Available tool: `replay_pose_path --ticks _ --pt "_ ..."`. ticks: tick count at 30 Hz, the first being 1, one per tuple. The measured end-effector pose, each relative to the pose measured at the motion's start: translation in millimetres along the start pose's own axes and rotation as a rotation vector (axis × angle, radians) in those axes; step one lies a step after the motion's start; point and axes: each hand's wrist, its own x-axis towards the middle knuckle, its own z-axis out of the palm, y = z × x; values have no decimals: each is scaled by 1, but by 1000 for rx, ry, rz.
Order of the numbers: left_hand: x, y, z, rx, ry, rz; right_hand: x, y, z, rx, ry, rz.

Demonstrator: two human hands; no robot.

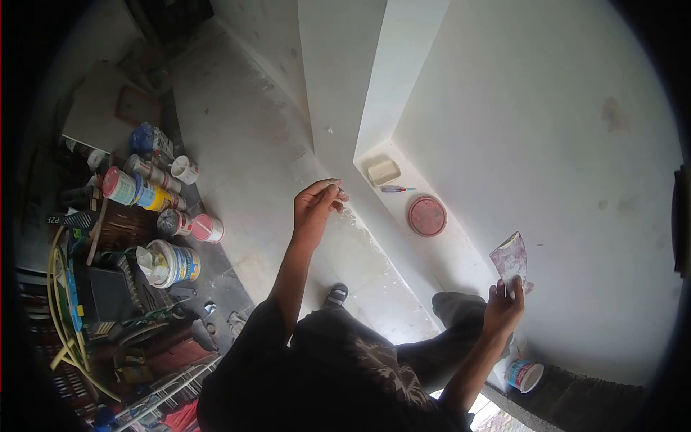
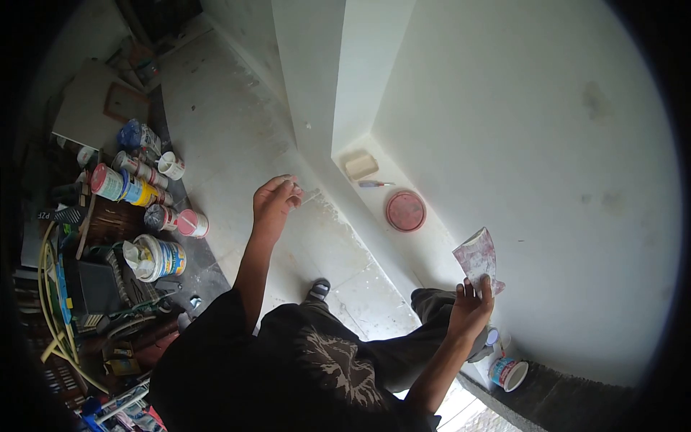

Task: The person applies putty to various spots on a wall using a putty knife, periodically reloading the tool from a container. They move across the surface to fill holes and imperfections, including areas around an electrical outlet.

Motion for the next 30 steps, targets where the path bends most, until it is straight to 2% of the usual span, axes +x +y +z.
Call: replay_pose_path --ticks 5,7,8,11,18,23,30 --pt "-3 -15 6 119 1 -25 28 -11 0 -107 -15 22" --pt "0 -19 11 75 9 -94 51 -12 -1 -121 -36 33" --pt "2 -22 15 113 -25 -125 67 -12 -4 -105 -107 42" --pt "2 -30 27 165 -106 -126 94 -9 -2 -49 -112 12" --pt "-1 -50 45 212 -195 -169 115 2 -22 169 -41 44" --pt "3 -76 44 232 -35 -183 114 -10 -21 227 -47 78" --pt "4 -92 56 306 42 -168 124 -11 -30 224 -67 91"
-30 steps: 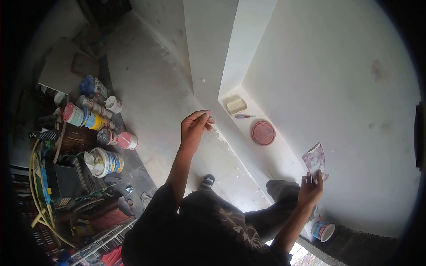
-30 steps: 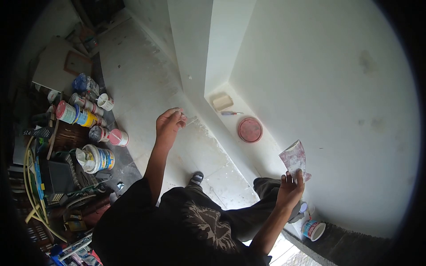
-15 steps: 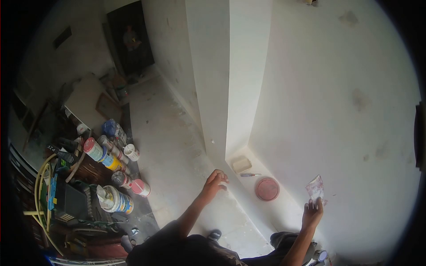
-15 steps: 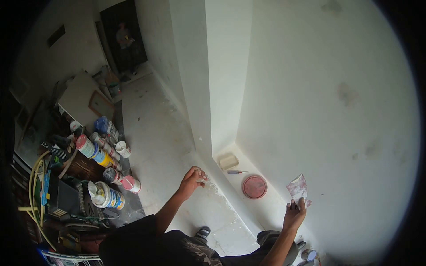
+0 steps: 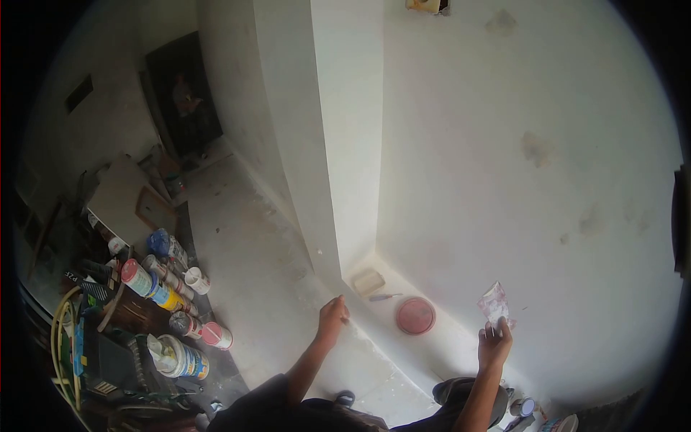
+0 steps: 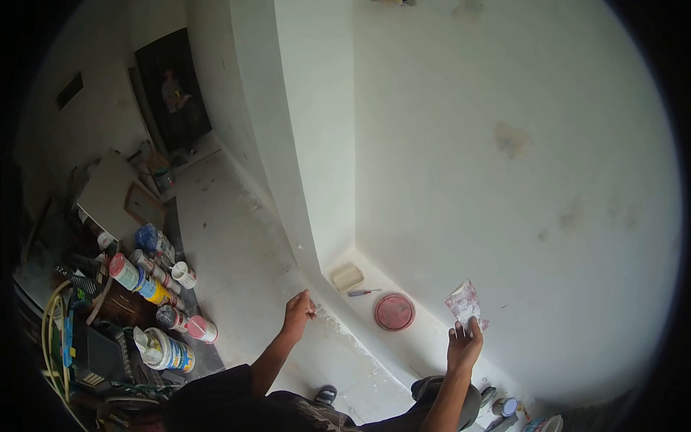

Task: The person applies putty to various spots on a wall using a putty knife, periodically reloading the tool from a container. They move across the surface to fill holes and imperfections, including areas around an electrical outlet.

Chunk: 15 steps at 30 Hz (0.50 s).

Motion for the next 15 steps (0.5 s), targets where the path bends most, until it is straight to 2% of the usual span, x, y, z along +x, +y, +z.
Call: replay_pose_path --ticks 3,8,11,15 --pt "-10 8 9 42 30 36 -3 -2 2 5 -24 4" --pt "-20 2 3 171 -44 19 -13 -4 12 -10 -42 6" --pt "-33 20 14 103 -44 27 -19 -5 18 16 -16 16" --pt "-26 5 9 88 -120 10 -17 -3 14 12 -14 12"
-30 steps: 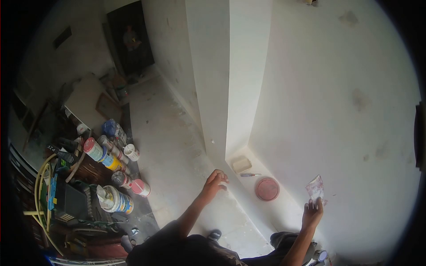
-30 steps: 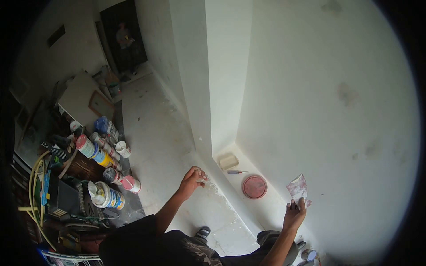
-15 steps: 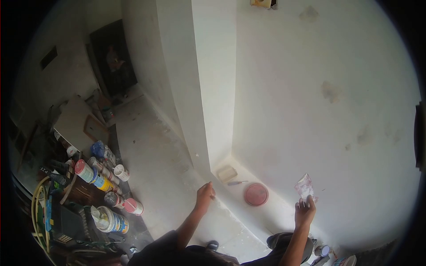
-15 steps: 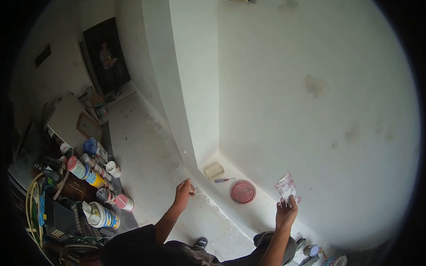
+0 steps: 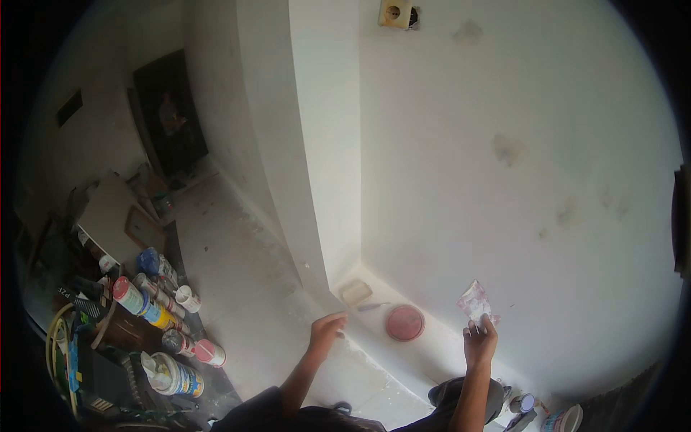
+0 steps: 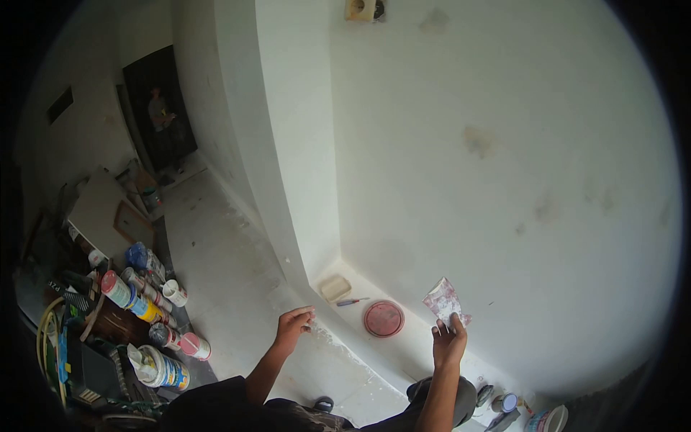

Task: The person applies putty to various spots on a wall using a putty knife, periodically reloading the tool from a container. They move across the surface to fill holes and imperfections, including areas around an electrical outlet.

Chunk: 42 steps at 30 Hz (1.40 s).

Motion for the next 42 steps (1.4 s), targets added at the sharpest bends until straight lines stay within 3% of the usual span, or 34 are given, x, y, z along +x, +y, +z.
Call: replay_pose_path --ticks 6,14,19,26,28,32,34,42 --pt "9 -9 14 -16 -10 57 11 3 -14 10 2 18" --pt "35 29 14 75 110 145 10 1 -10 2 4 15" --pt "79 119 9 212 154 306 14 4 -15 -1 1 3" --pt "133 255 27 349 211 722 22 7 -20 -8 30 -9" --pt "137 280 37 431 275 948 23 8 -21 -14 28 -9" --pt "148 320 47 521 295 986 25 12 -23 -17 58 -35" --pt "156 337 53 527 336 1138 27 14 -24 -19 72 -42" --pt "169 421 59 577 423 1352 18 17 -17 40 92 -54"
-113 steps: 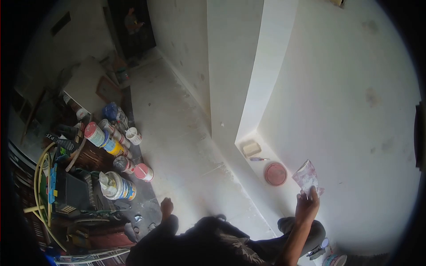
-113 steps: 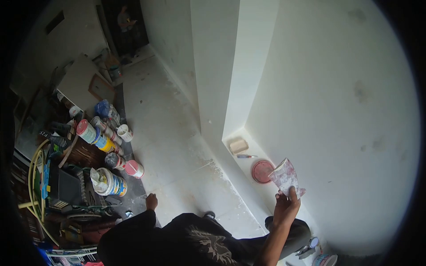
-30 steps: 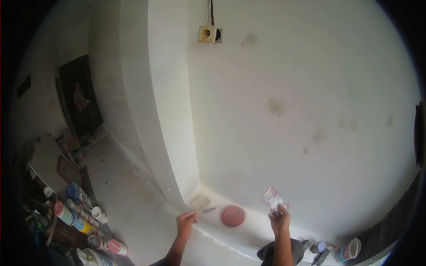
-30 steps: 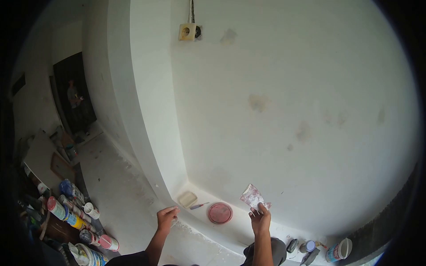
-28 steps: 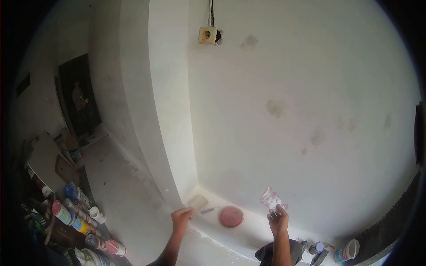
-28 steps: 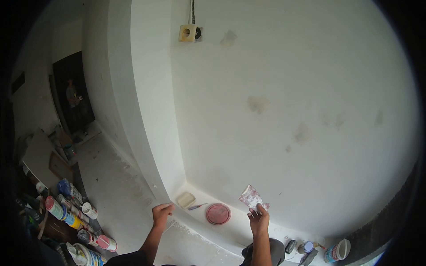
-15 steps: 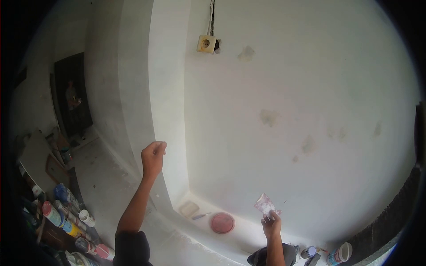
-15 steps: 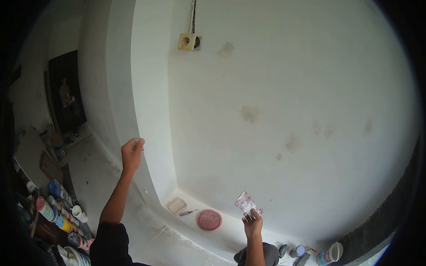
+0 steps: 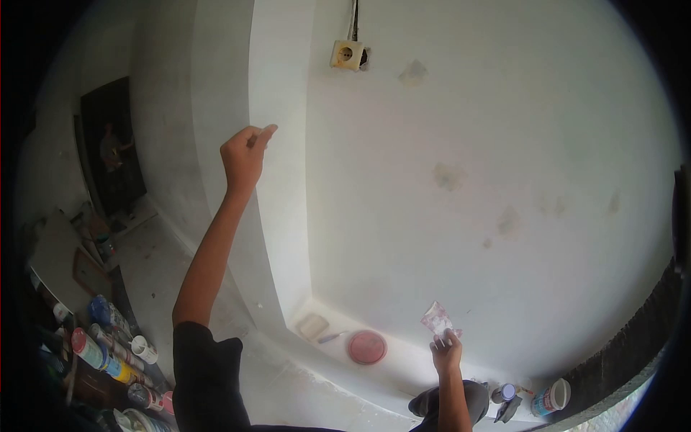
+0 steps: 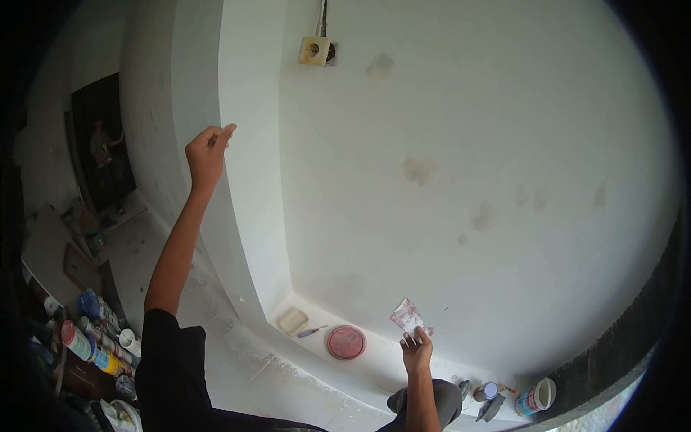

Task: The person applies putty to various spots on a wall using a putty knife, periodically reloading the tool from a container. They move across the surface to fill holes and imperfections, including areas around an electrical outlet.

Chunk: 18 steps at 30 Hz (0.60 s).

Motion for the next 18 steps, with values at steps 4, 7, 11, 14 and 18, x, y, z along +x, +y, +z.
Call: replay_pose_path --ticks 4,7,11,14,18 --pt "51 -22 7 36 100 217 -6 10 3 99 -13 8" --pt "82 -22 19 78 58 226 -22 7 13 131 -46 -15" --pt "101 -21 37 166 1 289 -19 5 12 128 -88 -13" --pt "102 21 39 -56 41 365 -20 2 13 143 -71 -5" --pt "113 41 45 -125 127 523 -19 -6 12 87 -99 1"
